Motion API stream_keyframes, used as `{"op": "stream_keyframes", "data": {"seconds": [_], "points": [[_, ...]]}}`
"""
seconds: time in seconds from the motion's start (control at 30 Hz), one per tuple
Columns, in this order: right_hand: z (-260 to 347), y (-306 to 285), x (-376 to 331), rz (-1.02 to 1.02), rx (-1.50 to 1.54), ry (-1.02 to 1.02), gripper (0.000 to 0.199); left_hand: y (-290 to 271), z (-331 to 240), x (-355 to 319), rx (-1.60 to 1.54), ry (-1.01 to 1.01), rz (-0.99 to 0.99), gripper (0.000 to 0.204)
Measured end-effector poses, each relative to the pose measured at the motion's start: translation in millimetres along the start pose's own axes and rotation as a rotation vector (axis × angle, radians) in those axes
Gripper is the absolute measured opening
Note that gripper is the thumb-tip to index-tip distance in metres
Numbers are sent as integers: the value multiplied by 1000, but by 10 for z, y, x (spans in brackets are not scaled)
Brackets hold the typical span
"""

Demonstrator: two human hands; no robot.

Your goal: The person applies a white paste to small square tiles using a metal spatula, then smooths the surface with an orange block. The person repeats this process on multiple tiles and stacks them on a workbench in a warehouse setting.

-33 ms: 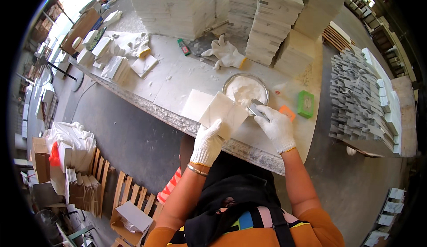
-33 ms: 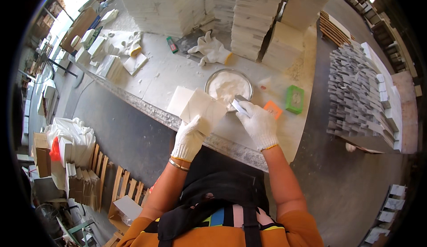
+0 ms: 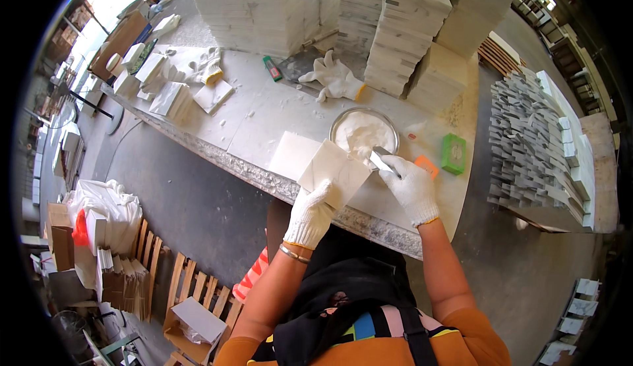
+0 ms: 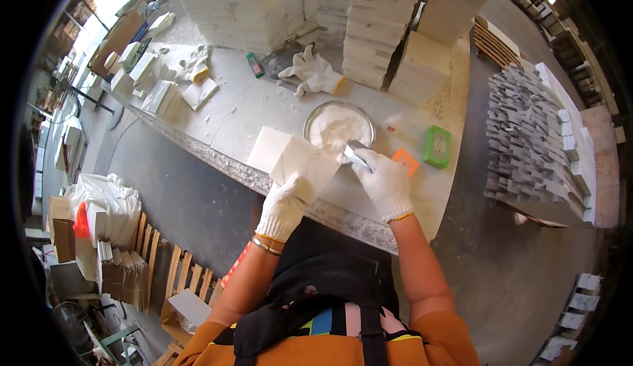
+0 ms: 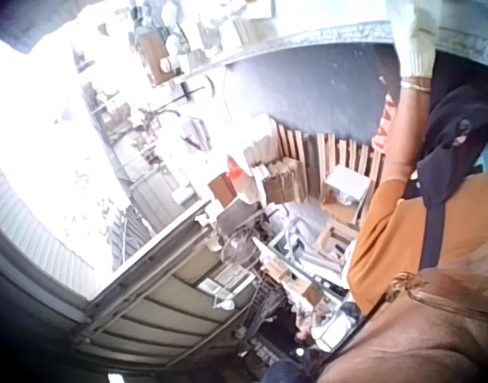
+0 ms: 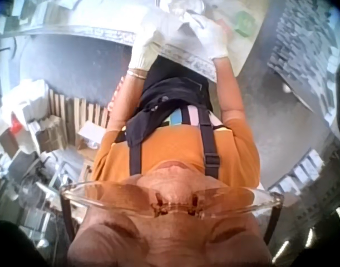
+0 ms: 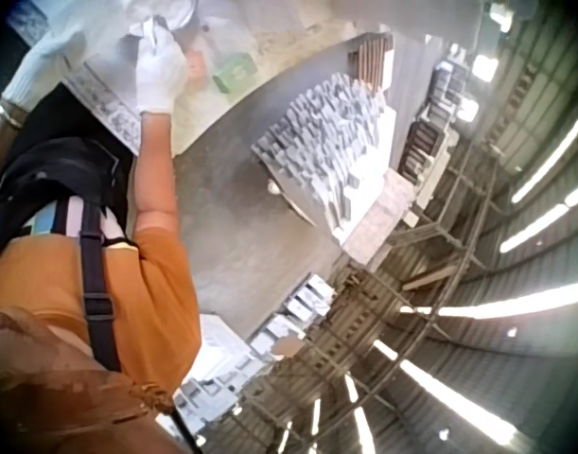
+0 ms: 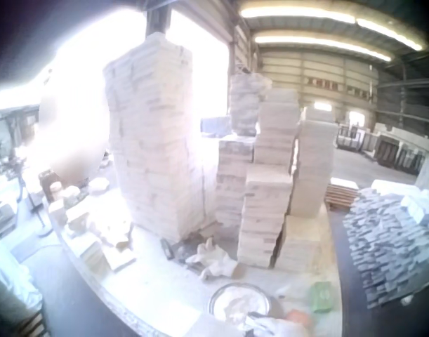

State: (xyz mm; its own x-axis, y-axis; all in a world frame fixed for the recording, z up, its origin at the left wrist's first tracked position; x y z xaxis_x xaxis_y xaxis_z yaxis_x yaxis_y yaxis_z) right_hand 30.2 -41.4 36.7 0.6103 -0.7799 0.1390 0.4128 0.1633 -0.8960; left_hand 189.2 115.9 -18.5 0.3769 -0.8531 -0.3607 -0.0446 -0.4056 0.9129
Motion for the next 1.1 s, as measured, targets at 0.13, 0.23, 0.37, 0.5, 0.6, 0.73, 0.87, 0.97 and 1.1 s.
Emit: {"op": "stream_keyframes", "data": {"seconds": [0.13,0.23,0.37,0.5,0.6,0.73,0.87,0.97,1.1], "points": [[82,-177,77,11,139,118,20,-48,128,-11,-83,-47,31,58],[-2,-187,106,-59,144,66,20,-65,165,42,-134,-69,41,58],[-3,-163,131,44,240,206,20,-106,182,114,-170,-83,23,58],[83,-140,119,156,373,353,21,-155,174,158,-172,-69,19,58],[71,-91,113,193,437,386,21,-133,176,159,-154,-54,62,60],[16,-44,115,228,551,405,24,-178,191,185,-154,-63,97,63],[83,-136,123,207,693,450,23,-180,197,182,-151,-58,81,65],[64,-197,99,211,745,452,24,-177,200,187,-138,-52,87,65],[198,-365,64,216,743,408,24,-196,201,200,-107,-49,82,67]]}}
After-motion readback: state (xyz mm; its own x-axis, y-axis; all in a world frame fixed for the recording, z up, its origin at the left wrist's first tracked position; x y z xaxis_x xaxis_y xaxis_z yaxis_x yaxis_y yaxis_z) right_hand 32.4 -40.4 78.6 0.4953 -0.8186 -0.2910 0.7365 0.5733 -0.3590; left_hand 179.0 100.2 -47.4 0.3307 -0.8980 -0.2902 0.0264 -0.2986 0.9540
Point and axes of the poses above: each hand's wrist, its own x-axis towards the middle knuckle, its own y-axis out of the palm, z = x × y, the point moved 1 cm from there along x, towards the middle knuckle, and after that the axes turned 12 degrees about -x, right-handed, at the moved point
